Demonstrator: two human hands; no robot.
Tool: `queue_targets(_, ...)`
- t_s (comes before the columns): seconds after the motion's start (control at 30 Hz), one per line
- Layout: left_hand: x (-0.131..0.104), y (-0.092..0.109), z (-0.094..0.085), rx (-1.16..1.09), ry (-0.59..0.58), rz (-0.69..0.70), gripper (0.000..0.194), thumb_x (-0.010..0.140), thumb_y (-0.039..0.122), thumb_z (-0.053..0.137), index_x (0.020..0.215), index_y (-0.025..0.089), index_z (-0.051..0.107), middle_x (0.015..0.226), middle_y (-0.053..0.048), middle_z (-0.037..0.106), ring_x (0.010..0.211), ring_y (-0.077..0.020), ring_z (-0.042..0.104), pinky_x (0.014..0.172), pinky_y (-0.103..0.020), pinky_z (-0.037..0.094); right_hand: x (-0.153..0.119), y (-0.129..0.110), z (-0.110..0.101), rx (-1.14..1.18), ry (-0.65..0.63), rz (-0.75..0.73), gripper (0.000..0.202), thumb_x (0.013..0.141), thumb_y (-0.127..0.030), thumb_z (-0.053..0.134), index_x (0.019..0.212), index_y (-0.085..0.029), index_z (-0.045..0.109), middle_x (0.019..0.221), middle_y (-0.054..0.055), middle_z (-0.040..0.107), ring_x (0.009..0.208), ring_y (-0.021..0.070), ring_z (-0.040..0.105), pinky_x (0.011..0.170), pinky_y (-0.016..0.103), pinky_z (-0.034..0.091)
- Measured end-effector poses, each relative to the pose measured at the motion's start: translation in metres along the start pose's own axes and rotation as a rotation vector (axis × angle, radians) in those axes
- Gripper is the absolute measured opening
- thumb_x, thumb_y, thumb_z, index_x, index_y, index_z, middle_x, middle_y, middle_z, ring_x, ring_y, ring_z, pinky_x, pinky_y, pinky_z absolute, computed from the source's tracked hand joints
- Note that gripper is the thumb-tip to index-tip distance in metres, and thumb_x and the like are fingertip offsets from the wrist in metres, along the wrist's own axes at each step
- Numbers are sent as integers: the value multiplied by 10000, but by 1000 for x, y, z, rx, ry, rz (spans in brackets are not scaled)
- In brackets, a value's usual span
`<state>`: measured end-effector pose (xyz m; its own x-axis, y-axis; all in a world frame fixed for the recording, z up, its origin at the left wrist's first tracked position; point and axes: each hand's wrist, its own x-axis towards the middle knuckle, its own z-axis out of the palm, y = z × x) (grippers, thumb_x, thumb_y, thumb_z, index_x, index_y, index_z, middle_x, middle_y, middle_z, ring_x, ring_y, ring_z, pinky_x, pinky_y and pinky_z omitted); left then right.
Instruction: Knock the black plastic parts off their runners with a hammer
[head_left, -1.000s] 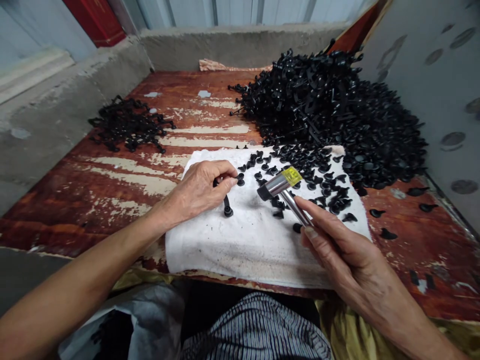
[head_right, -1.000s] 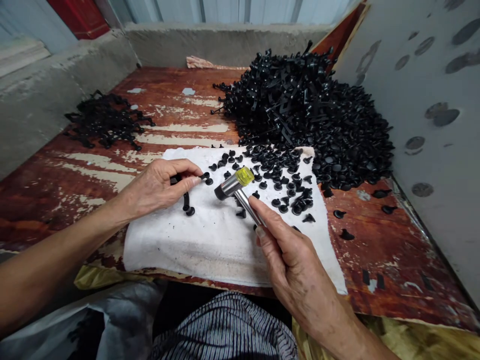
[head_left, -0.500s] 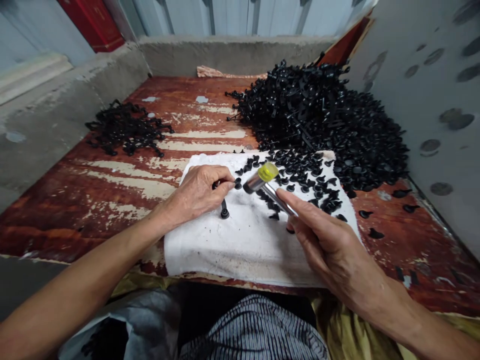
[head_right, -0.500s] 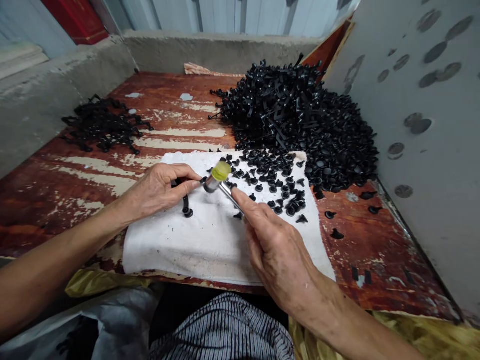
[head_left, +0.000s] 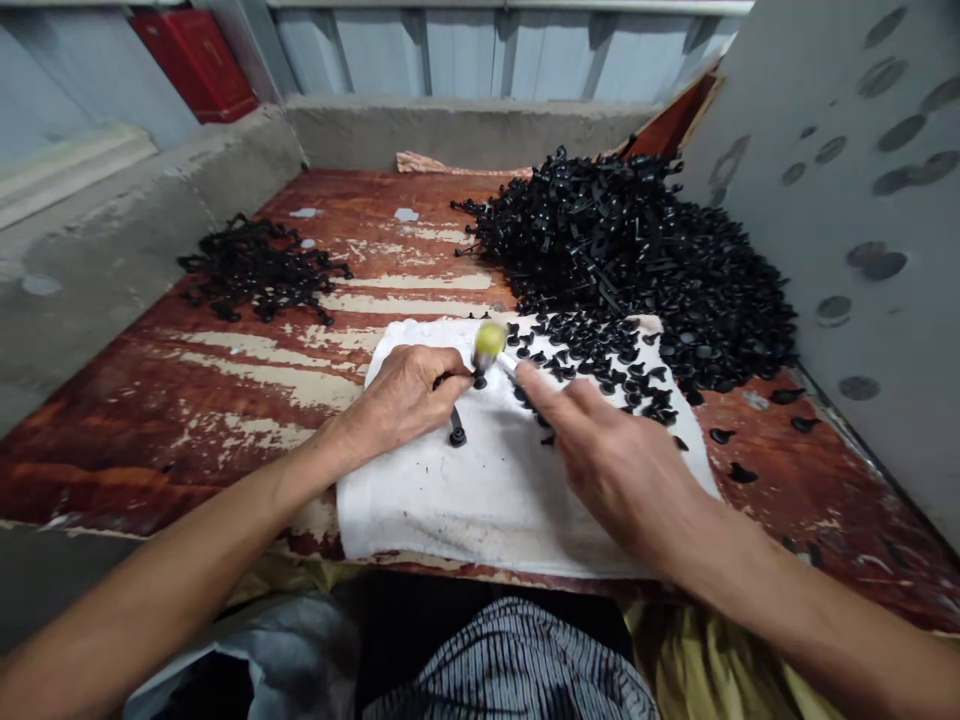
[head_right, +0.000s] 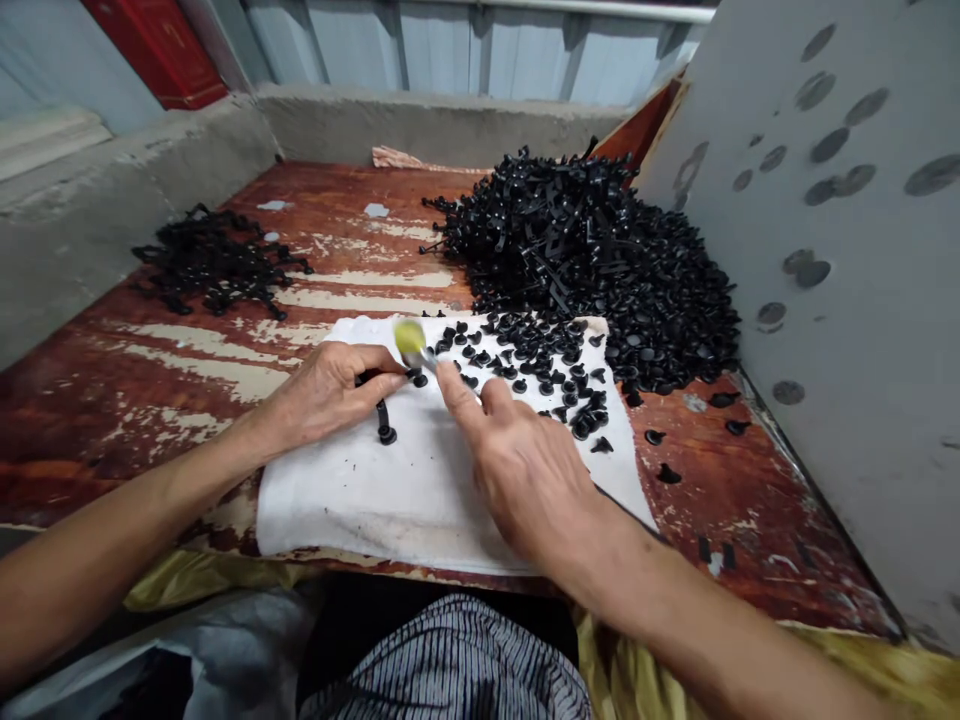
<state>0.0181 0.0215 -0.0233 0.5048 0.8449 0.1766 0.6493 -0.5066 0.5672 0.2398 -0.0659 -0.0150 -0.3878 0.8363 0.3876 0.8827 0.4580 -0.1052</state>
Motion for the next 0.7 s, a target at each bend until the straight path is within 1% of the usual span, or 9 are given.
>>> queue_targets(0.03,0,0,0,4,-6,-4,247,852,248,526,766,128,725,653,-30,688,608,-134,580,605,-261,384,1,1,1,-16,-51,-9,624,861,-25,367,1459,-159,485,783,41,574,440,133,418,399,263,354)
queue_targets(0.07,0,0,1,5,-11,-9,247,850,243,525,765,126,725,660,-35,694,613,-136,584,610,-262,388,1,2,3,5,-61,3,618,869,-32,364,1465,-155,472,796,43,580,467,138,448,419,262,377)
queue_targets(0.17,1,0,1,-3,-11,-13,248,850,235,522,798,125,738,689,-44,711,627,-137,593,622,-263,398,0,5,5,32,-11,55,624,892,-47,346,1505,-150,401,850,59,594,531,148,498,471,265,422)
queue_targets(0.3,1,-2,0,15,-13,2,238,846,241,533,747,135,722,634,-23,680,575,-122,555,581,-253,381,-2,5,3,-22,-78,0,629,853,-22,353,1462,-139,459,810,50,584,461,139,434,414,269,361)
queue_targets(0.43,0,-2,1,-4,0,-19,228,847,232,531,759,140,720,639,-23,685,600,-129,578,597,-253,396,-1,3,3,-8,-3,31,612,888,-29,338,1480,-144,441,833,57,590,540,148,512,476,260,424)
queue_targets(0.5,0,0,5,5,-8,-29,231,846,238,528,744,146,712,642,-24,684,602,-131,576,598,-258,390,1,3,4,-47,-74,16,630,860,-11,356,1465,-143,474,815,49,596,479,131,474,444,256,408)
queue_targets(0.57,-1,2,8,11,-12,-47,235,847,247,521,744,152,710,669,-33,700,625,-142,593,622,-267,400,2,2,3,-37,-102,4,639,847,-6,368,1462,-134,483,816,52,614,484,136,502,434,254,423)
queue_targets(0.63,-2,1,4,23,-10,-64,236,849,254,513,769,162,715,699,-41,717,661,-158,616,658,-281,418,-2,2,-1,43,-21,28,620,869,-18,360,1469,-130,472,841,69,644,570,161,588,486,266,494)
queue_targets(0.7,-1,-4,-13,60,3,-87,236,848,271,508,792,174,716,725,-46,724,684,-176,625,683,-300,430,-10,2,-7,169,66,53,573,897,-36,352,1440,-140,503,870,86,689,630,170,644,566,292,565)
